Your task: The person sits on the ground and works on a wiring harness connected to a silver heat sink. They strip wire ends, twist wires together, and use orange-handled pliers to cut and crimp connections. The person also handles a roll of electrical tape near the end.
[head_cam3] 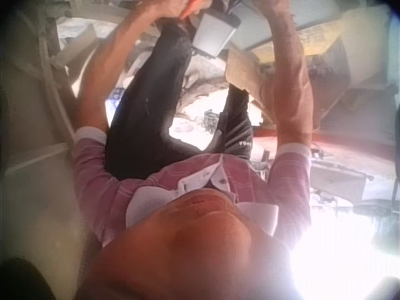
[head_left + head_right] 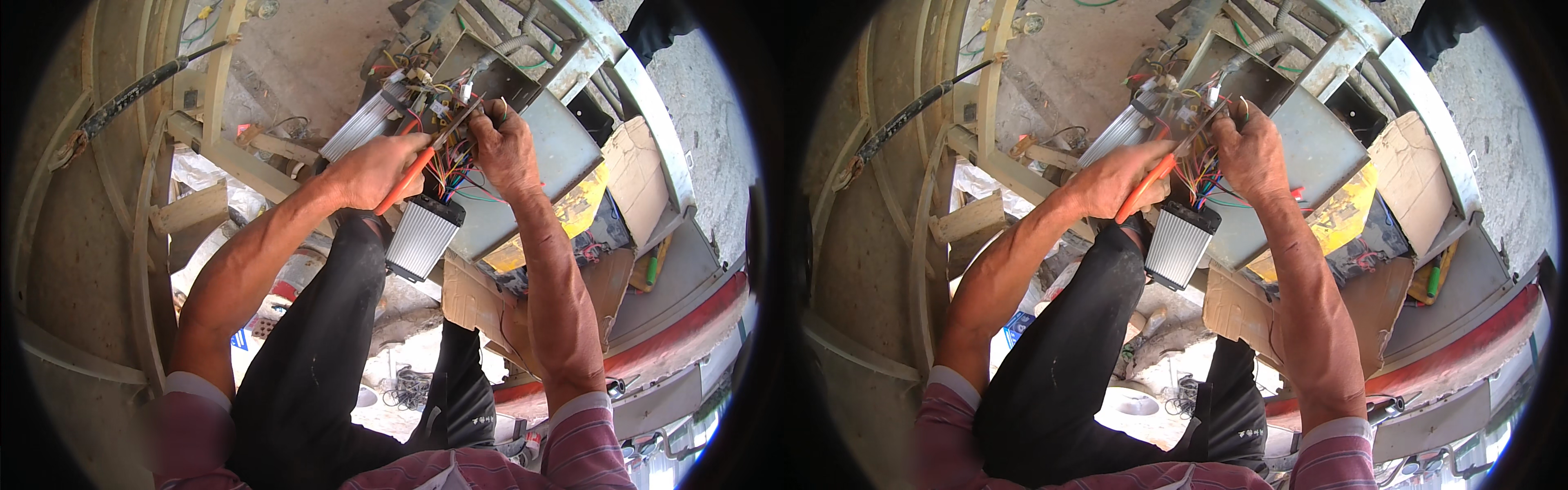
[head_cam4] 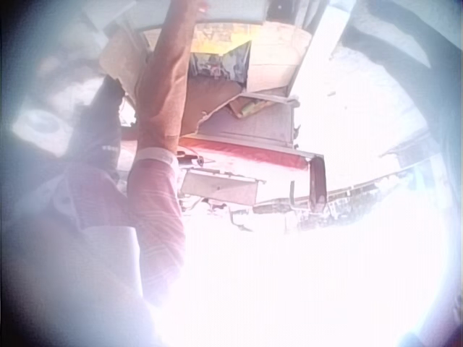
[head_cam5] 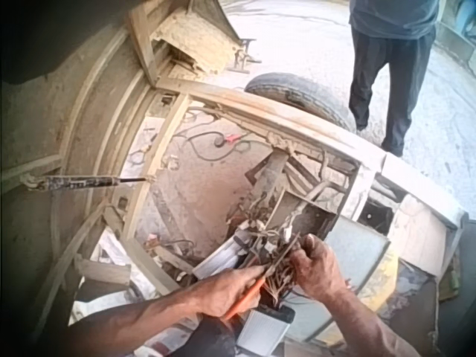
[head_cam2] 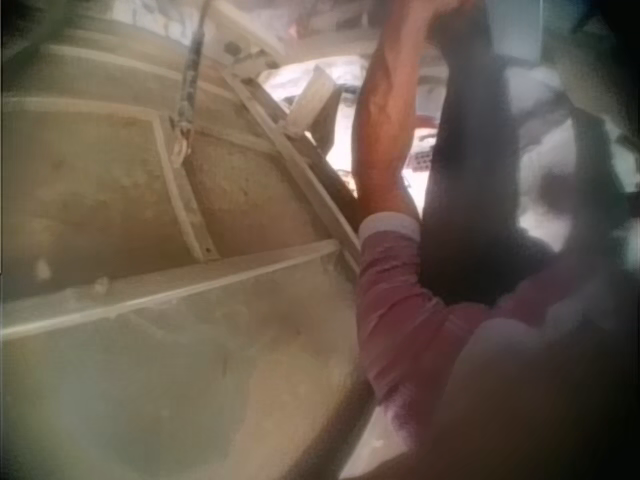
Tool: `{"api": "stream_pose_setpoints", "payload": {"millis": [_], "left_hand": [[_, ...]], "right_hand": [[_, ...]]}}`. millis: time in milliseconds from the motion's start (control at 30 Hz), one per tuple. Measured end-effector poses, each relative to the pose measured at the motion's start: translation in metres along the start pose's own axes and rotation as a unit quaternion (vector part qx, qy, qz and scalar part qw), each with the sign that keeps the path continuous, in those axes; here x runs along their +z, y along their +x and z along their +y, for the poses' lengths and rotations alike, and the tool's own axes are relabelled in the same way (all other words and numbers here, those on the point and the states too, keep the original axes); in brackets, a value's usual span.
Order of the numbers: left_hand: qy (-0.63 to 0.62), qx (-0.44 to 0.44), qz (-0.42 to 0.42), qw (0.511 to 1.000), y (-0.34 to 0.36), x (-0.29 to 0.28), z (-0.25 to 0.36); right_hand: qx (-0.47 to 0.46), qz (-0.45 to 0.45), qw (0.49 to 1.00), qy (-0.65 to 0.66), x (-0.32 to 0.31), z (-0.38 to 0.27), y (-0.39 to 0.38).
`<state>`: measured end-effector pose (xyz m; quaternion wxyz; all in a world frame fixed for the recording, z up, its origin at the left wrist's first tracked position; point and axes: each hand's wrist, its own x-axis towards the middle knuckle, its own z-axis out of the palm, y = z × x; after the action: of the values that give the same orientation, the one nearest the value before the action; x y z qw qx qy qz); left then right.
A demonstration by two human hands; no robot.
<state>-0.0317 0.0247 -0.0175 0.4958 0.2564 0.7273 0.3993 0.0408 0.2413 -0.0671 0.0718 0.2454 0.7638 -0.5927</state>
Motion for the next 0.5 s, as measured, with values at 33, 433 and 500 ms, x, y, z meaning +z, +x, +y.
{"api": "stream_pose_setpoints", "payload": {"millis": [33,433,500], "left_hand": [[-0.085,-0.046,-0.018,0.995,-0.002,0.0,0.0],[-0.354,-0.082,-0.09,0.927,-0.008,-0.001,-0.003],[-0.37,-0.082,-0.095,0.92,-0.008,-0.002,-0.002]], "right_hand": [[0.021,-0.007,1.0,0.003,-0.001,-0.001,0.001],[0.079,-0.029,0.989,0.12,-0.002,-0.014,-0.005],[0.08,-0.028,0.989,0.118,-0.002,-0.013,-0.005]]}}
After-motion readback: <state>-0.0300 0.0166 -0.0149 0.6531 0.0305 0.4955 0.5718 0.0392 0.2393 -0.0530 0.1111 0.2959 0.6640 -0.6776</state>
